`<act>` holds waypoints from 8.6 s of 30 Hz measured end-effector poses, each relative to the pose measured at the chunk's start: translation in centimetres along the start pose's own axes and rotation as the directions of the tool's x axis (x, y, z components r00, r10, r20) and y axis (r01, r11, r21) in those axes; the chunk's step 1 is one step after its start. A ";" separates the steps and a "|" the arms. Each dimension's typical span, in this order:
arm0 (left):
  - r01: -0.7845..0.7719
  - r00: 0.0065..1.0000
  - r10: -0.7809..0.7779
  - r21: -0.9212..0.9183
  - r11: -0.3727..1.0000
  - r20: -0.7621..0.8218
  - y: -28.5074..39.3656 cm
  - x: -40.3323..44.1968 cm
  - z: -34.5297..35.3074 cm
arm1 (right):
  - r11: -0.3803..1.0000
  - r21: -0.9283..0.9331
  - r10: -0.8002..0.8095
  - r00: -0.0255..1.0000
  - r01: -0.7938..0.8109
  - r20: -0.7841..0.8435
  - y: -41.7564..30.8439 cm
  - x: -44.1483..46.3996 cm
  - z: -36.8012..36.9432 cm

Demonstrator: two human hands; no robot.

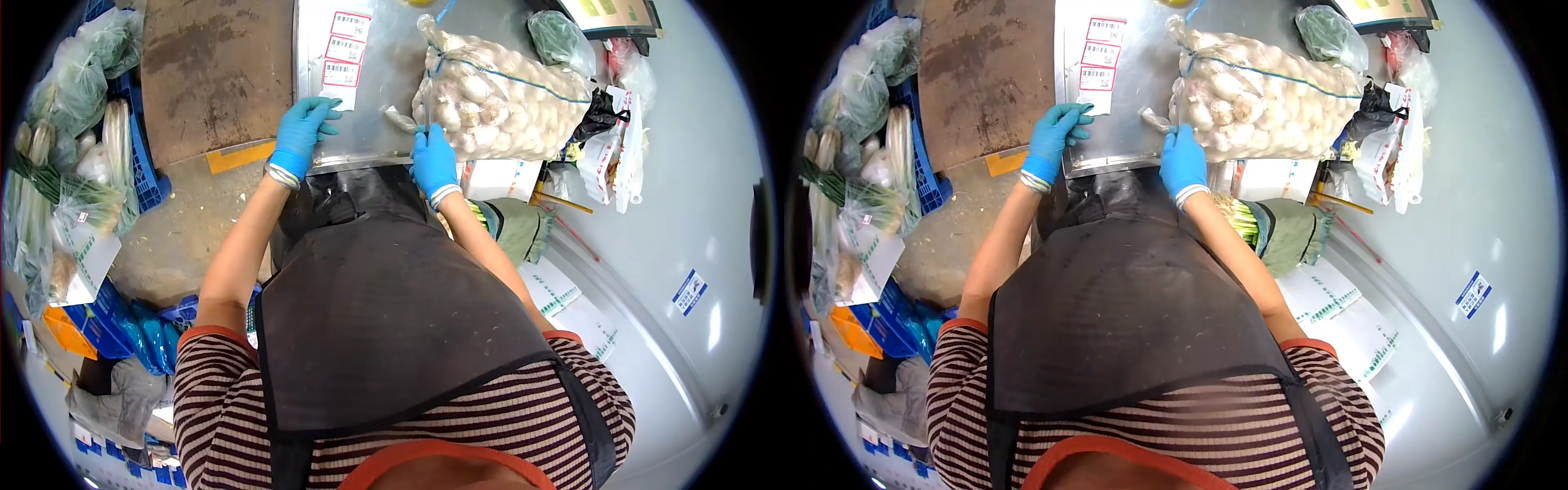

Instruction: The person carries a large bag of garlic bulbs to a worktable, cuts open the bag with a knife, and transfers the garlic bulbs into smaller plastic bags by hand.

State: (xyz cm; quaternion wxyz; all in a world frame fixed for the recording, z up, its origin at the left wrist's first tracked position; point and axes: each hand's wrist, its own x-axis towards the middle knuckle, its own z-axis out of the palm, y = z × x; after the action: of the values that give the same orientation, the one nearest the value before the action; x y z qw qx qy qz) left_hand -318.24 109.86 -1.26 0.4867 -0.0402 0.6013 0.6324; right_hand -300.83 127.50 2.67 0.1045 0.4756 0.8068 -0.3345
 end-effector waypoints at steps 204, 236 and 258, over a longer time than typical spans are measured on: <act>-0.525 0.844 0.184 0.702 0.481 0.504 -9.1 3.2 9.4 | 0.958 -0.259 -0.131 0.991 0.120 -0.027 7.0 -1.0 6.5; -0.461 0.887 0.238 0.744 0.483 0.395 -8.4 1.4 9.8 | 0.932 -0.356 -0.067 0.998 0.068 0.015 6.9 -1.0 6.9; -0.465 0.881 0.325 0.753 0.465 0.342 -6.8 -2.4 10.1 | 0.901 -0.380 -0.202 0.977 0.211 0.064 7.2 -0.7 5.8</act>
State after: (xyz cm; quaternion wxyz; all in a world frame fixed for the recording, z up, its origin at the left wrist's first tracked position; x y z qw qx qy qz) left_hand -307.05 115.24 -1.89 0.3324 0.3776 0.7777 0.3770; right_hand -295.24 125.64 -4.52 0.1690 0.3539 0.9012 -0.1844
